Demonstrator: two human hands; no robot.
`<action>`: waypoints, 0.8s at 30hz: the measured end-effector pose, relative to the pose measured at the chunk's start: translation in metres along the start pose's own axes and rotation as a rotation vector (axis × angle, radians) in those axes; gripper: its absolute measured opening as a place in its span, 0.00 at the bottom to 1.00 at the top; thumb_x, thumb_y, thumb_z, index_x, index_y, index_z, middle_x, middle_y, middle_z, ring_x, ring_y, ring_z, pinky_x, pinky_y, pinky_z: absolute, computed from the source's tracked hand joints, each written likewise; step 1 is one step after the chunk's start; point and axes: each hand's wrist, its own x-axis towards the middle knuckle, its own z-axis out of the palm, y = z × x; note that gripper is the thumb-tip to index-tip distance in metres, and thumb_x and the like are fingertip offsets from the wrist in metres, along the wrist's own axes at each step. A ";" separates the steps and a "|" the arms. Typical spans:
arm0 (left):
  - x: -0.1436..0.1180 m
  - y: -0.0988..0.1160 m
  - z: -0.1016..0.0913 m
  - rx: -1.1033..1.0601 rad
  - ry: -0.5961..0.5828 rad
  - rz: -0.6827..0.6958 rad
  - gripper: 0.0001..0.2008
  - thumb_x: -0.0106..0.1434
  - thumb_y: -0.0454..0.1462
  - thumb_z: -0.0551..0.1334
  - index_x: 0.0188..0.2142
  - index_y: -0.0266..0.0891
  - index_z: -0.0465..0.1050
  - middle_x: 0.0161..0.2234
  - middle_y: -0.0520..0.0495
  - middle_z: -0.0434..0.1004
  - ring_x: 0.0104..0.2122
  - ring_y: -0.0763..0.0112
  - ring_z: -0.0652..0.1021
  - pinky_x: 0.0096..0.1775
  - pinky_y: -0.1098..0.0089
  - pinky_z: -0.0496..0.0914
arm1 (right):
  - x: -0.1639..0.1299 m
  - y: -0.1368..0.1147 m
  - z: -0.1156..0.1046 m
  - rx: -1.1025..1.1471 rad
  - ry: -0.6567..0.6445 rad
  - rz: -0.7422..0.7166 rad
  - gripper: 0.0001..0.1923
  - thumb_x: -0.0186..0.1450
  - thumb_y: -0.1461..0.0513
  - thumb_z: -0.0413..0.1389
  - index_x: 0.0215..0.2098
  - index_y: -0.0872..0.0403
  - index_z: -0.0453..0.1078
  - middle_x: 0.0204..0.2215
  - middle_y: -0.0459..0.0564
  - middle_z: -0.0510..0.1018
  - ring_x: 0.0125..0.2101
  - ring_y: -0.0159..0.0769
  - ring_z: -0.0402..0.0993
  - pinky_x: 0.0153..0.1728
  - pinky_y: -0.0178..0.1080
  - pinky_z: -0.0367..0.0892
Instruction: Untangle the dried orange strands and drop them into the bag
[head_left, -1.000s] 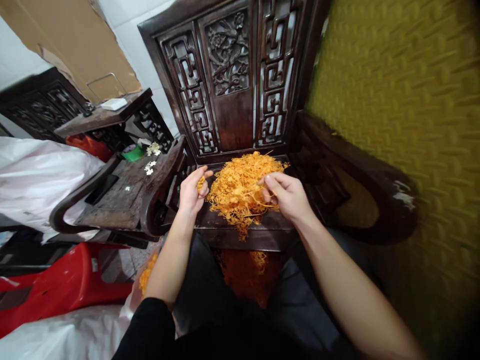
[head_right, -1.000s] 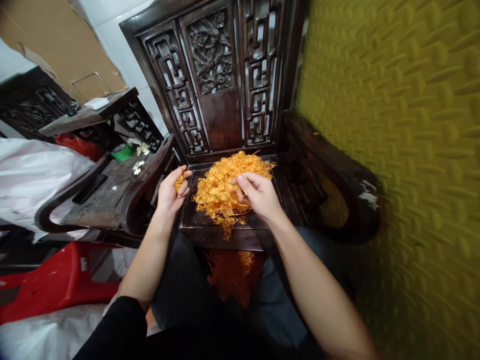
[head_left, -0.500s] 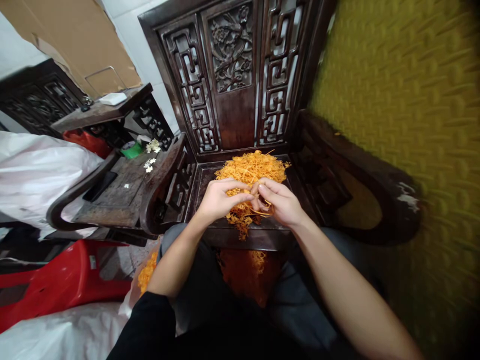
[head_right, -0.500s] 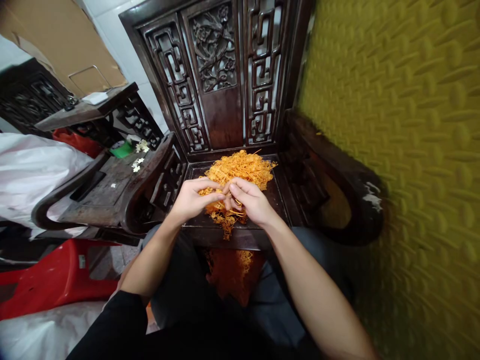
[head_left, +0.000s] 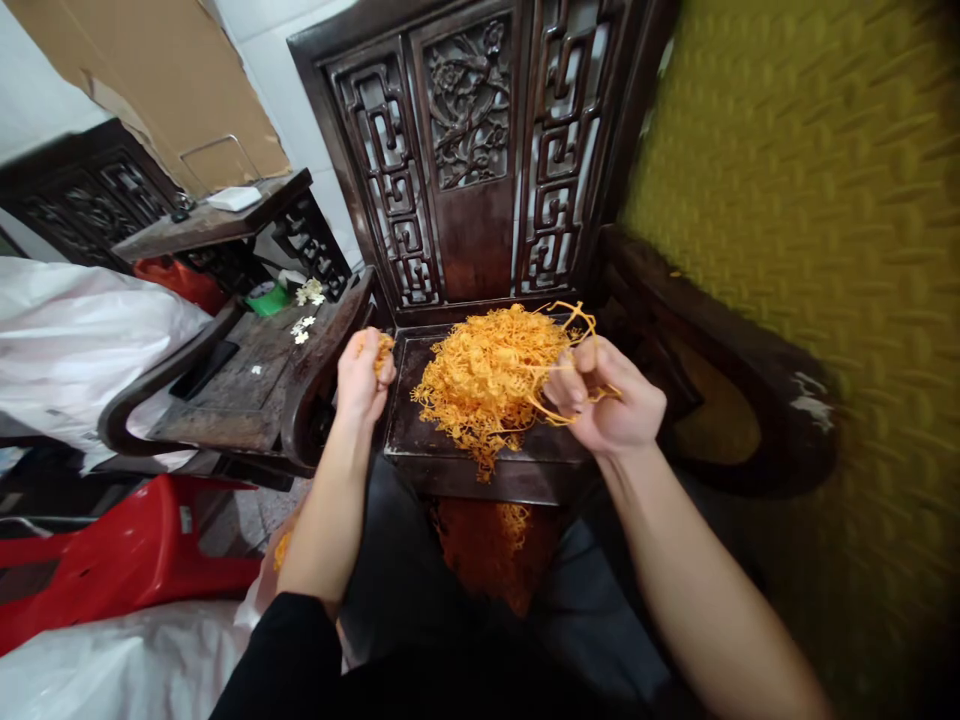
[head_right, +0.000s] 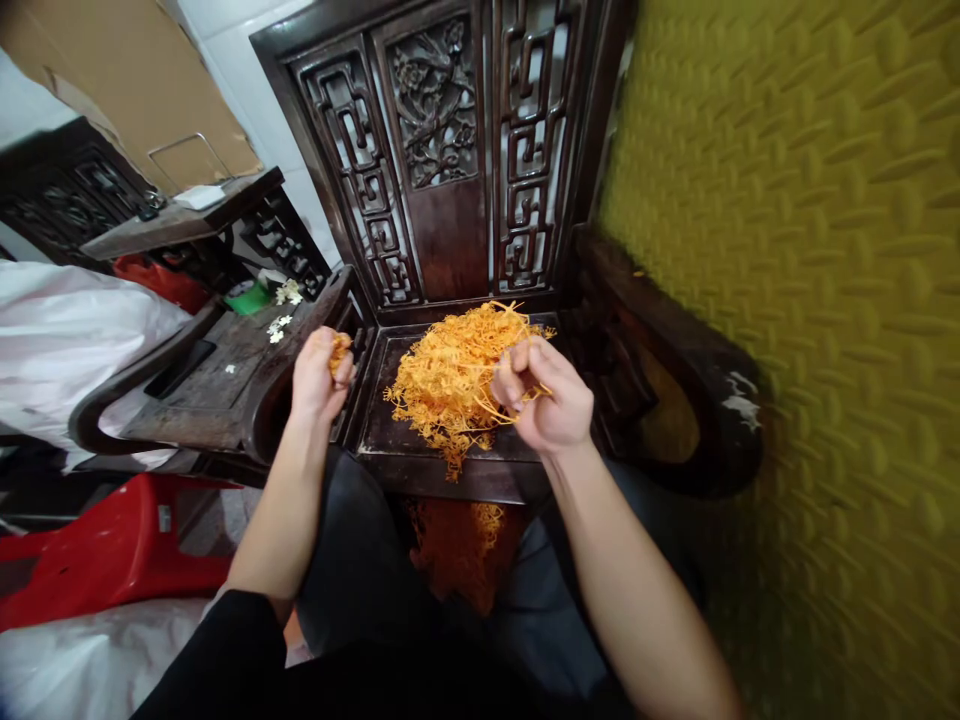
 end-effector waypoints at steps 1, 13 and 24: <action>-0.004 -0.002 0.002 0.009 -0.056 -0.026 0.19 0.57 0.48 0.73 0.33 0.39 0.68 0.33 0.52 0.79 0.15 0.87 0.59 0.17 0.76 0.48 | 0.002 0.000 -0.002 0.001 -0.002 0.022 0.20 0.66 0.46 0.58 0.29 0.49 0.58 0.17 0.41 0.60 0.15 0.28 0.52 0.18 0.35 0.51; -0.034 -0.004 0.017 0.124 -0.251 -0.065 0.16 0.55 0.45 0.75 0.38 0.37 0.81 0.22 0.54 0.69 0.14 0.86 0.60 0.18 0.77 0.49 | -0.004 -0.001 0.011 -0.159 0.086 -0.023 0.25 0.63 0.51 0.66 0.30 0.49 0.51 0.22 0.41 0.73 0.15 0.25 0.58 0.18 0.35 0.51; -0.046 -0.009 0.031 0.368 -0.299 -0.114 0.17 0.56 0.48 0.73 0.36 0.37 0.83 0.20 0.52 0.71 0.16 0.81 0.62 0.19 0.76 0.52 | 0.012 -0.007 -0.015 0.046 0.092 0.015 0.23 0.60 0.58 0.64 0.29 0.50 0.50 0.23 0.39 0.68 0.14 0.24 0.47 0.16 0.34 0.40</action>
